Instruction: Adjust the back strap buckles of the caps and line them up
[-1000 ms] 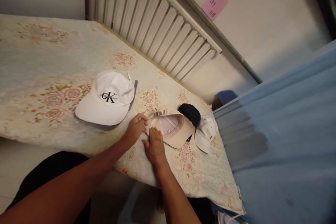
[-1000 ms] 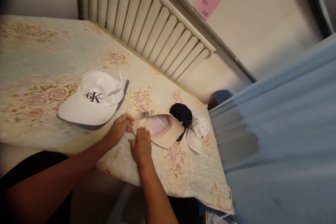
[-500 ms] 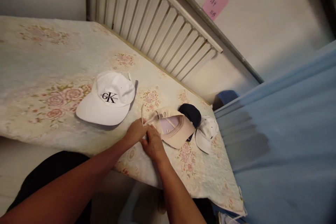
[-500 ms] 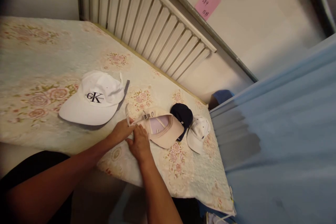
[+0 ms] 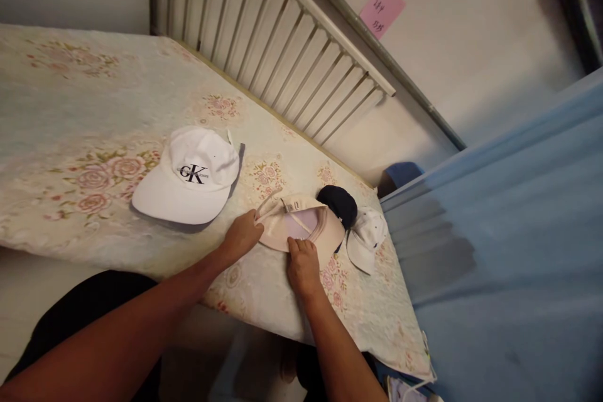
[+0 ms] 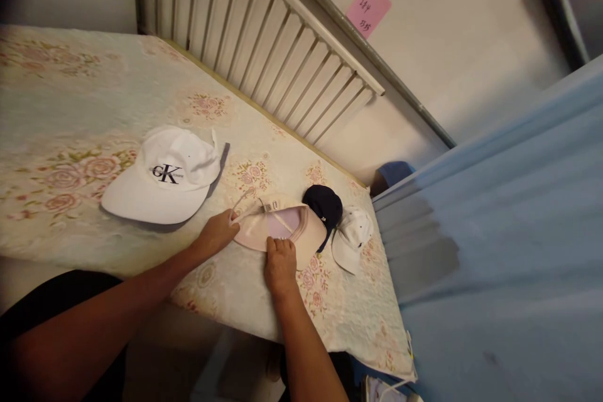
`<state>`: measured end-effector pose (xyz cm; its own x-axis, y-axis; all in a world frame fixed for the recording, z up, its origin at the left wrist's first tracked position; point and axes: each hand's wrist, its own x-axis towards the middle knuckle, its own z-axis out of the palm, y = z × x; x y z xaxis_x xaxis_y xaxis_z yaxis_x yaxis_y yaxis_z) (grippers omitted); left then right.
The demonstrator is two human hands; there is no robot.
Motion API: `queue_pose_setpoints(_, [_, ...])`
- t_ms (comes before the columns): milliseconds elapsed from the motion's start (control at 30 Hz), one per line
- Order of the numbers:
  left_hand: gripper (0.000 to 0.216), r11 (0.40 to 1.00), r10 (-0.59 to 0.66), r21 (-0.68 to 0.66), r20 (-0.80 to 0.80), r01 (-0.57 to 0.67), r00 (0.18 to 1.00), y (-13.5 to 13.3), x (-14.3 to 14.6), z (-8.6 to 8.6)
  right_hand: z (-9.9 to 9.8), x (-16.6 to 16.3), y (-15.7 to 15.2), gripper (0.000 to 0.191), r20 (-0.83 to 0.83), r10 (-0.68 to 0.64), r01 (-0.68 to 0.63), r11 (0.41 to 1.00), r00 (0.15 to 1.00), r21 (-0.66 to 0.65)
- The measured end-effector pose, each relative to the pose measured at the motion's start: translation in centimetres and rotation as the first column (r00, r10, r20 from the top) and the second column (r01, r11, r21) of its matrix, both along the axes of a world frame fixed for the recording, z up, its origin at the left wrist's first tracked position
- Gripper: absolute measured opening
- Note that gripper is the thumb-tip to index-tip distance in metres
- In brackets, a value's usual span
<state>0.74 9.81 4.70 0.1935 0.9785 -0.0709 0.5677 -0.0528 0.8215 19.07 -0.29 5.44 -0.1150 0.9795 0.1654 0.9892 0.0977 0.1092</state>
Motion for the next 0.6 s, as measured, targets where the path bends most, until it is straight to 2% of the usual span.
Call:
queue_pose_setpoints(133, [0.019,1.0,0.0,0.012,0.011,0.0,1.0,-0.4,-0.2,0.5,0.5,-1.2,-2.1,0.05,0.004,0.001,-0.001,0.999,1.0,-0.048])
queue_pose_setpoints(300, [0.018,0.999,0.012,0.046,0.03,-0.013,0.999,-1.1,-0.2,1.4,-0.2,-2.8,-3.9,0.052,-0.186,0.052,-0.07,0.994,0.981,-0.089])
queue_pose_setpoints(467, [0.017,0.995,-0.03,0.096,0.085,0.022,0.996,-1.9,0.0,1.9,-1.7,-4.1,-2.9,0.065,-0.244,0.07,-0.093,0.992,0.967,-0.081])
queue_pose_setpoints(600, [0.016,0.995,-0.027,0.098,0.121,0.015,0.992,-2.1,0.1,1.7,-2.2,-5.1,-1.0,0.078,-0.263,0.115,-0.136,0.989,0.958,-0.063])
